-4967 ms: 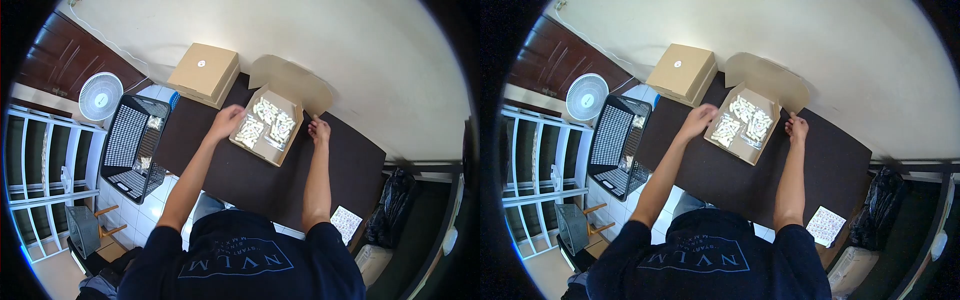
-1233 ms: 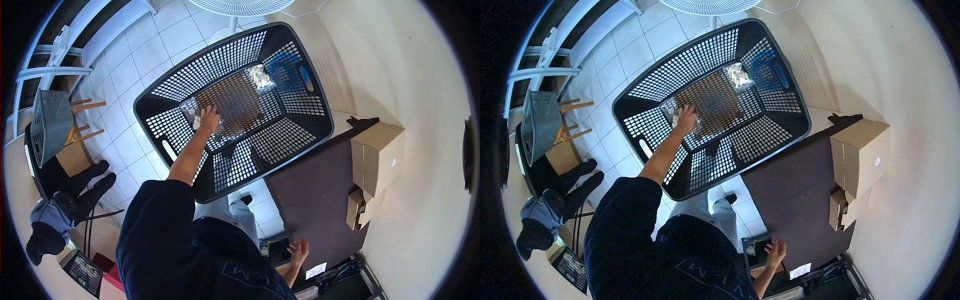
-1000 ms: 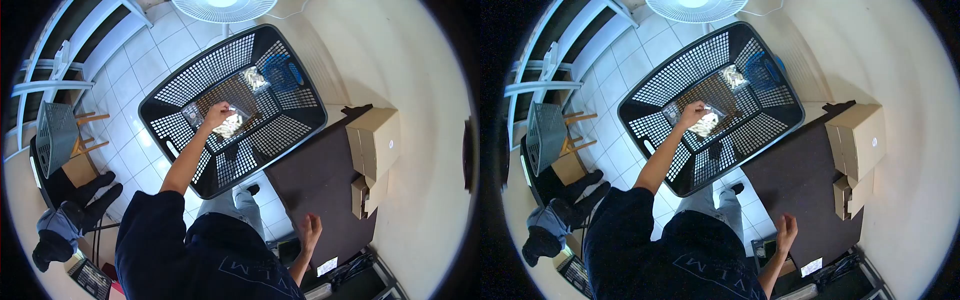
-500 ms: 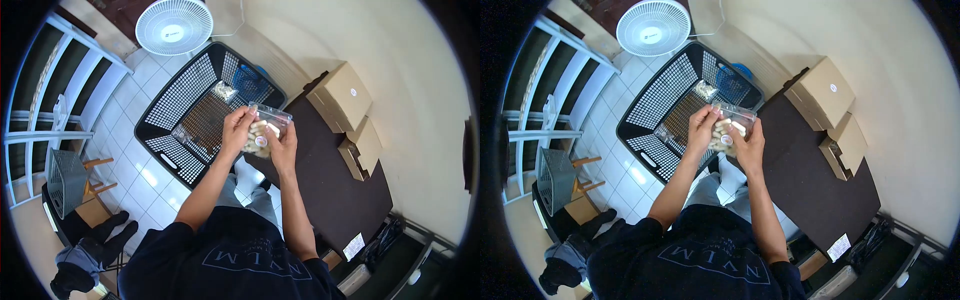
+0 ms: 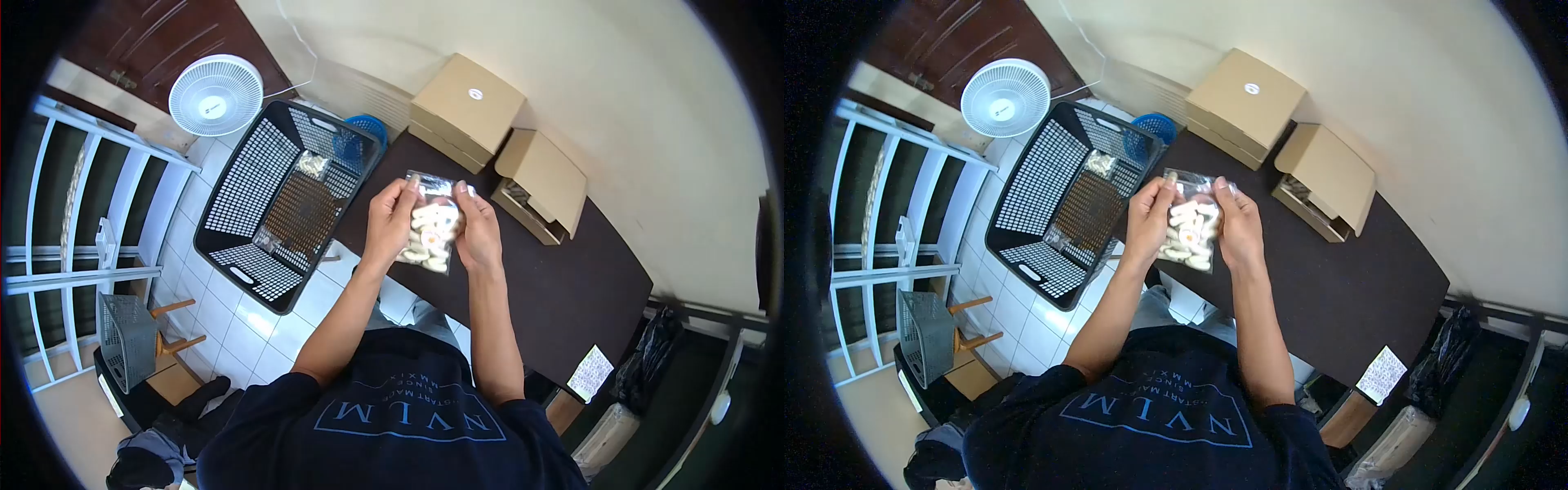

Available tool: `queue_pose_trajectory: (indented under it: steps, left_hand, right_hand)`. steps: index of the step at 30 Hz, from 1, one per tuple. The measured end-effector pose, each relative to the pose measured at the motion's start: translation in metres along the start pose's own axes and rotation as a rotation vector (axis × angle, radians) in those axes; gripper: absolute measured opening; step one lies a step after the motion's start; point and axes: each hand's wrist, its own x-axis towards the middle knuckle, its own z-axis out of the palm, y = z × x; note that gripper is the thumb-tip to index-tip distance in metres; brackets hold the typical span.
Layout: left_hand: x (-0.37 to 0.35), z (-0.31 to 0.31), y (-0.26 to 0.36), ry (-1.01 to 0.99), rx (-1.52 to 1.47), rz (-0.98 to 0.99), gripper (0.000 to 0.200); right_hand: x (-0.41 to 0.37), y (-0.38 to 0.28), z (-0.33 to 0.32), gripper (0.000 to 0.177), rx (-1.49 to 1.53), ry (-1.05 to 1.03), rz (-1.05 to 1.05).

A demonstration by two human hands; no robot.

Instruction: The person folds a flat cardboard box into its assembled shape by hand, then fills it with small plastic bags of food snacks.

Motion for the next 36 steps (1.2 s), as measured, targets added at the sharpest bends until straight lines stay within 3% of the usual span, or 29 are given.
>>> queue_pose_trajectory:
  steps: [2,5,6,9,10,11,14,21,27,29,33,36]
  left_hand:
    - [-0.002,0.02,-0.011,0.087,0.156,0.103,0.029]
    - [-0.005,0.049,-0.021,0.121,0.171,0.101,0.022]
    - [-0.009,0.056,-0.023,0.116,0.168,0.079,0.017]
    - [-0.026,0.08,-0.026,-0.073,0.079,0.017,0.017]
    - [-0.033,0.08,-0.023,-0.205,0.178,-0.047,0.022]
    - [-0.038,0.083,-0.024,-0.211,0.179,-0.047,0.022]
    - [-0.049,0.086,-0.037,-0.379,-0.022,-0.17,0.029]
    - [-0.062,0.105,-0.057,-0.386,-0.109,-0.242,0.027]
    - [-0.063,0.11,-0.067,-0.451,-0.095,-0.429,0.025]
    - [-0.06,0.109,-0.073,-0.509,-0.127,-0.487,0.025]
    - [-0.059,0.119,-0.077,-0.483,-0.075,-0.407,0.025]
    - [-0.055,0.134,-0.082,-0.502,-0.005,-0.34,0.023]
  right_hand:
    - [-0.014,-0.007,-0.016,0.024,-0.168,0.128,-0.079]
    - [-0.038,-0.01,-0.046,0.019,-0.348,-0.083,-0.096]
    - [-0.043,-0.009,-0.056,0.021,-0.357,-0.059,-0.081]
    - [-0.053,-0.018,-0.084,0.019,-0.343,0.033,-0.082]
    - [-0.055,-0.021,-0.093,0.017,-0.333,0.06,-0.083]
    - [-0.054,-0.023,-0.103,0.017,-0.331,0.065,-0.086]
    - [-0.06,-0.026,-0.119,0.015,-0.24,0.043,-0.112]
    - [-0.063,-0.014,-0.164,0.014,-0.168,-0.015,-0.037]
    - [-0.073,-0.019,-0.191,0.013,-0.031,-0.008,0.095]
    - [-0.068,-0.01,-0.216,0.017,0.004,-0.127,0.166]
    - [-0.075,-0.023,-0.203,0.024,0.105,-0.033,0.177]
    - [-0.073,-0.024,-0.206,0.027,-0.105,0.024,0.114]
